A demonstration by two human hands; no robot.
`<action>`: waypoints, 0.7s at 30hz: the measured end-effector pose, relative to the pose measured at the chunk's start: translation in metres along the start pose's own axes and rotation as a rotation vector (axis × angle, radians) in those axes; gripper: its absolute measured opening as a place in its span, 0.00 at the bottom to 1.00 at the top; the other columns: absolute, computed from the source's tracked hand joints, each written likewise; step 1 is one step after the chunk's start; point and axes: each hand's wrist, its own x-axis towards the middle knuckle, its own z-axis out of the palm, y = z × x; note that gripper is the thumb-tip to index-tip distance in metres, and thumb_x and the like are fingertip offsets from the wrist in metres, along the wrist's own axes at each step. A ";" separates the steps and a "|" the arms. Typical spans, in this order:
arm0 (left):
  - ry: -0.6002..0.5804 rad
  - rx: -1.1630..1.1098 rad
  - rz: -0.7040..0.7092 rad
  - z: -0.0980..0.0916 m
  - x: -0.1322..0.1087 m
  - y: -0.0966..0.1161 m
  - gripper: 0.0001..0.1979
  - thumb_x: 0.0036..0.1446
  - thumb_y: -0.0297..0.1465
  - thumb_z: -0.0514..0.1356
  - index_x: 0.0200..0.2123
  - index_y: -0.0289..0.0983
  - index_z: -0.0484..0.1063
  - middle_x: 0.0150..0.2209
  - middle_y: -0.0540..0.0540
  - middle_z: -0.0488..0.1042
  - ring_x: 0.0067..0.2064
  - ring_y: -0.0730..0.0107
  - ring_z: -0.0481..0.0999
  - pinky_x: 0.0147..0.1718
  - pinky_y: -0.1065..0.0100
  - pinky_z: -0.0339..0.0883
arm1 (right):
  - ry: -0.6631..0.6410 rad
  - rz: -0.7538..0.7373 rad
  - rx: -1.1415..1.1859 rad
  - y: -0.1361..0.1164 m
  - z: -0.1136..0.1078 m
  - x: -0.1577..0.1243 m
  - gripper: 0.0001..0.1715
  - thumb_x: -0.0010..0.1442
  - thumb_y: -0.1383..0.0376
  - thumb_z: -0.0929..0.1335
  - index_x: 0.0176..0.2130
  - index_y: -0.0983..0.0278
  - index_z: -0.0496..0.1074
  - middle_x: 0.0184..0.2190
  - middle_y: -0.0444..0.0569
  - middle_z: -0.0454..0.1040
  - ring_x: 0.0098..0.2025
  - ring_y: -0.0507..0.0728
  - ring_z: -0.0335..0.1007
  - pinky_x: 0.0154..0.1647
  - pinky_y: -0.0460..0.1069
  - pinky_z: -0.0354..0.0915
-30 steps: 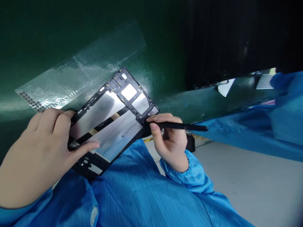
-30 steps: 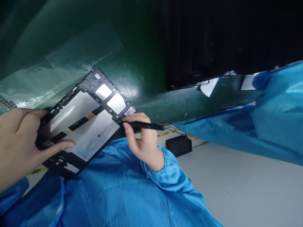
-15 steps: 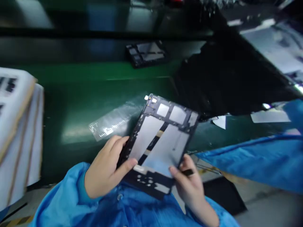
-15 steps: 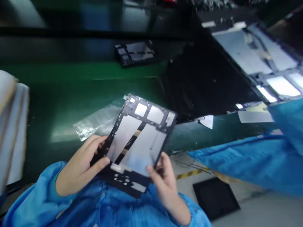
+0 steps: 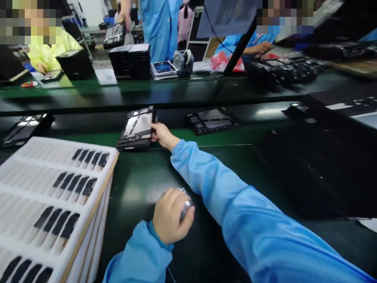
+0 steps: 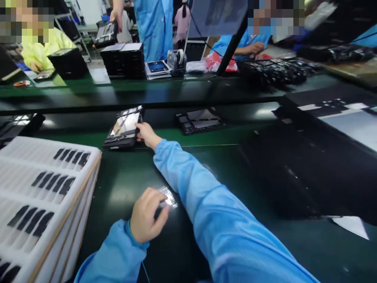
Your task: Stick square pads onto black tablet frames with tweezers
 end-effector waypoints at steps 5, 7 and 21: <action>-0.267 0.035 0.014 0.014 -0.005 0.007 0.20 0.71 0.39 0.66 0.61 0.38 0.75 0.64 0.39 0.76 0.67 0.53 0.75 0.67 0.45 0.77 | 0.107 0.096 -0.342 -0.012 -0.057 0.025 0.24 0.73 0.54 0.73 0.62 0.64 0.75 0.60 0.55 0.78 0.57 0.62 0.80 0.58 0.62 0.80; -0.299 0.036 -0.029 0.019 -0.010 0.007 0.22 0.70 0.35 0.65 0.64 0.38 0.74 0.67 0.38 0.75 0.71 0.47 0.73 0.70 0.38 0.74 | 0.244 0.091 -0.466 -0.024 -0.113 0.015 0.23 0.74 0.55 0.73 0.62 0.63 0.75 0.61 0.55 0.78 0.59 0.62 0.79 0.59 0.62 0.80; -0.200 -0.573 -0.577 0.020 0.033 0.050 0.20 0.72 0.47 0.61 0.54 0.37 0.79 0.53 0.40 0.81 0.54 0.61 0.82 0.59 0.50 0.81 | 0.582 0.351 -0.403 -0.040 -0.254 -0.046 0.16 0.73 0.56 0.74 0.49 0.66 0.76 0.39 0.45 0.77 0.33 0.49 0.73 0.33 0.46 0.74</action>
